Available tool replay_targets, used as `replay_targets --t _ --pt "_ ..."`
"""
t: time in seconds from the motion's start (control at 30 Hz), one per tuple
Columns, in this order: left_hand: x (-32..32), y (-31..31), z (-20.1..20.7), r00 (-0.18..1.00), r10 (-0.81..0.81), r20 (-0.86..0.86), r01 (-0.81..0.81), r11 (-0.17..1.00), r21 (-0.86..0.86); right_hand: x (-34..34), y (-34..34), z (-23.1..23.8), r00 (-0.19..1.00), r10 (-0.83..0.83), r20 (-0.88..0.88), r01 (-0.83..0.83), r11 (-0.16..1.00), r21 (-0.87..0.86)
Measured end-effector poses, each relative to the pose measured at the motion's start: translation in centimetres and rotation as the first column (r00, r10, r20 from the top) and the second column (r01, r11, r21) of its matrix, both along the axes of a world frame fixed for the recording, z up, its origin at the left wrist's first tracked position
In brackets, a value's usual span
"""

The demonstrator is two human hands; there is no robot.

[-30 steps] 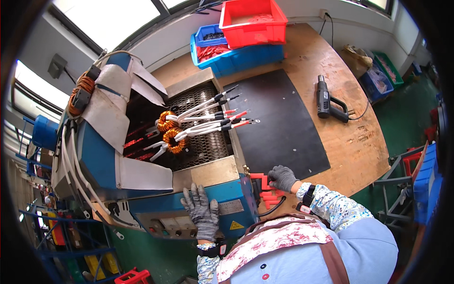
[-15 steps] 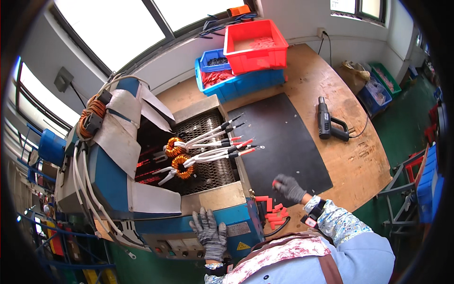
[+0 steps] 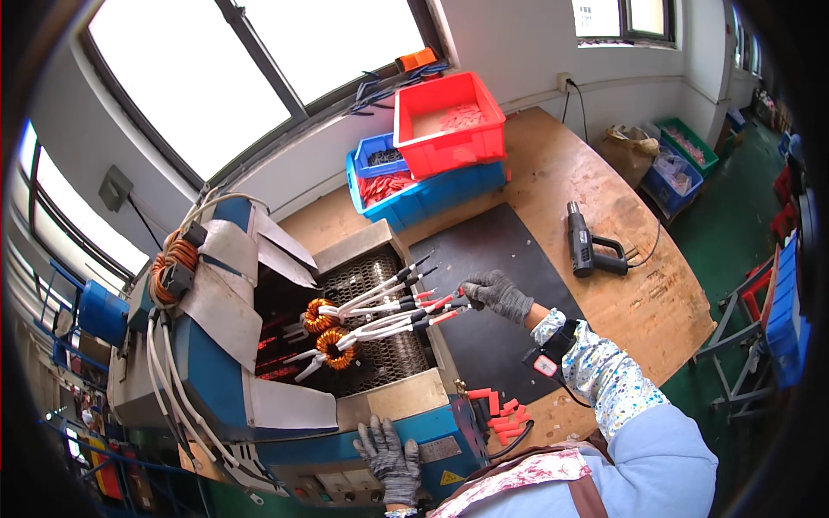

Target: Process electromagnetic coils by heating them with a specialized machine and a heat gun and placing them on a metal drying rack.

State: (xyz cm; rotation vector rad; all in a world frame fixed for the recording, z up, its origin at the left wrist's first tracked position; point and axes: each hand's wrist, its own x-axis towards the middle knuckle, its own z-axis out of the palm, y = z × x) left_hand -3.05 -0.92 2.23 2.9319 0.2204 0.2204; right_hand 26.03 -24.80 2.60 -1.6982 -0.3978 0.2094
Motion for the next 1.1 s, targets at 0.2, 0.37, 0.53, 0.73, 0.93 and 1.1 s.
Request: replay_targets --t 0.2,0.37,0.53,0.73,0.93,1.1 --pt "-0.1 0.0 -0.2 1.0 0.017 -0.011 -0.016 1.0 0.027 1.5 -0.5 4.6 0.866 0.401 -0.298 -0.428 0.903 -0.027" --pt "0.1 -0.2 -0.3 1.0 0.027 -0.004 -0.027 0.999 0.035 2.7 1.6 4.8 0.849 0.451 -0.276 -0.47 0.882 -0.004" --pt "0.2 -0.2 0.9 0.998 0.044 0.036 -0.04 0.993 -0.11 1.1 1.9 6.1 0.826 0.457 -0.331 -0.47 0.881 0.044" --pt "6.7 -0.8 7.1 0.959 -0.194 0.208 0.232 0.956 -0.177 -0.7 0.5 4.4 0.557 0.301 0.774 -0.007 0.934 -0.358" --pt "13.0 0.2 5.3 0.941 -0.225 0.251 0.315 0.853 -0.416 -1.6 0.2 1.9 0.389 0.352 0.851 0.085 0.906 -0.414" --pt "13.7 0.1 4.0 0.933 -0.25 0.258 0.334 0.869 -0.364 -2.2 0.8 1.0 0.433 0.256 0.864 0.088 0.942 -0.324"
